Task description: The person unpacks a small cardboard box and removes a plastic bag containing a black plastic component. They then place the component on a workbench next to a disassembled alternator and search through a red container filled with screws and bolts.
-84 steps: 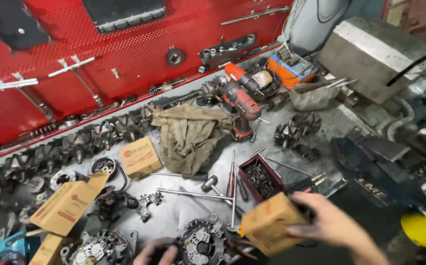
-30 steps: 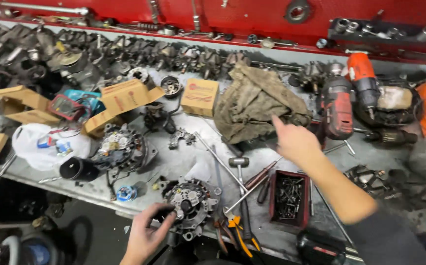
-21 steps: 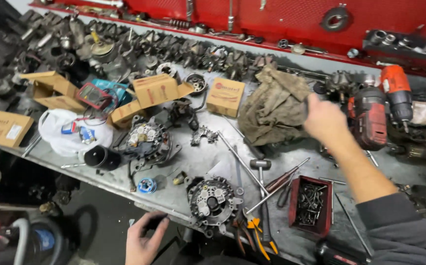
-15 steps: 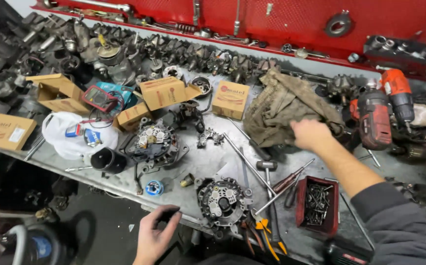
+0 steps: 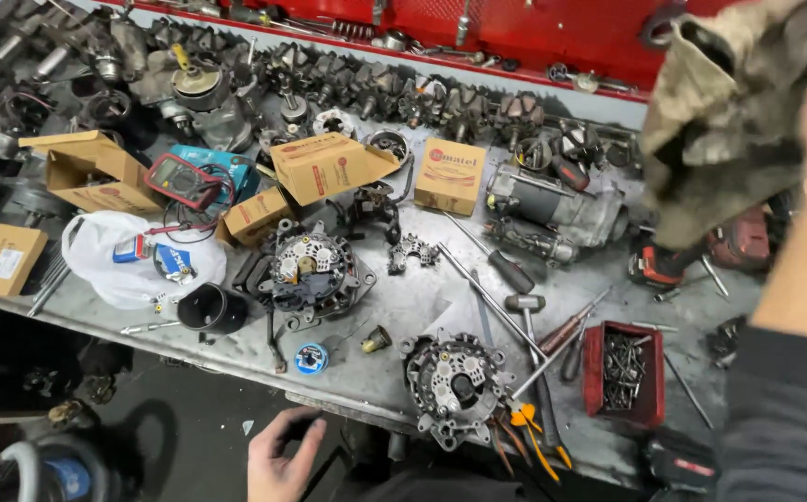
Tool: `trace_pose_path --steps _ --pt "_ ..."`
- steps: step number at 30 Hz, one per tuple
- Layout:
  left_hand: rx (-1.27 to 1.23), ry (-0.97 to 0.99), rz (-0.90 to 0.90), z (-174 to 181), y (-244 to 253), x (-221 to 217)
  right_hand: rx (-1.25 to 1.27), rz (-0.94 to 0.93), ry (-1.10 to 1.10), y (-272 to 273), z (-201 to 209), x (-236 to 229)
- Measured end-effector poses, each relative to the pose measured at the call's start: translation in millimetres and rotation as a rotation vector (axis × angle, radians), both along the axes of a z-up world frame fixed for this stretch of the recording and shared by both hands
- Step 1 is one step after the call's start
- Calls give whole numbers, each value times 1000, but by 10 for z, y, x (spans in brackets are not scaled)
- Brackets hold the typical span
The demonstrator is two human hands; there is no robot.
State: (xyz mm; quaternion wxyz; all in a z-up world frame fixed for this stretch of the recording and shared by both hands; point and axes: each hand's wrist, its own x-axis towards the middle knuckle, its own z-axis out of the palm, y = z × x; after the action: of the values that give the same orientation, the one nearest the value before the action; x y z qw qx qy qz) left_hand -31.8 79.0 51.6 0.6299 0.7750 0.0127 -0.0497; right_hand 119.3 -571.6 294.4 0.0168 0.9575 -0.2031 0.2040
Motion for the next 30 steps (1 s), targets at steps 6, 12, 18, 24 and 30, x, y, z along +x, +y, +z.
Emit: trace_pose_path --steps 6,12,18,24,30 --pt "87 46 -27 -63 100 -131 126 234 227 2071 -930 1001" --pt "350 -282 86 -594 351 -211 -4 419 644 2226 -2348 2054" --pt "349 -54 149 -806 658 -294 173 316 604 2173 -2199 2184" --pt "278 130 207 -920 603 -304 -95 548 184 2756 -460 1100" --pt "-248 76 -82 349 -309 226 -4 883 109 2917 -512 -300"
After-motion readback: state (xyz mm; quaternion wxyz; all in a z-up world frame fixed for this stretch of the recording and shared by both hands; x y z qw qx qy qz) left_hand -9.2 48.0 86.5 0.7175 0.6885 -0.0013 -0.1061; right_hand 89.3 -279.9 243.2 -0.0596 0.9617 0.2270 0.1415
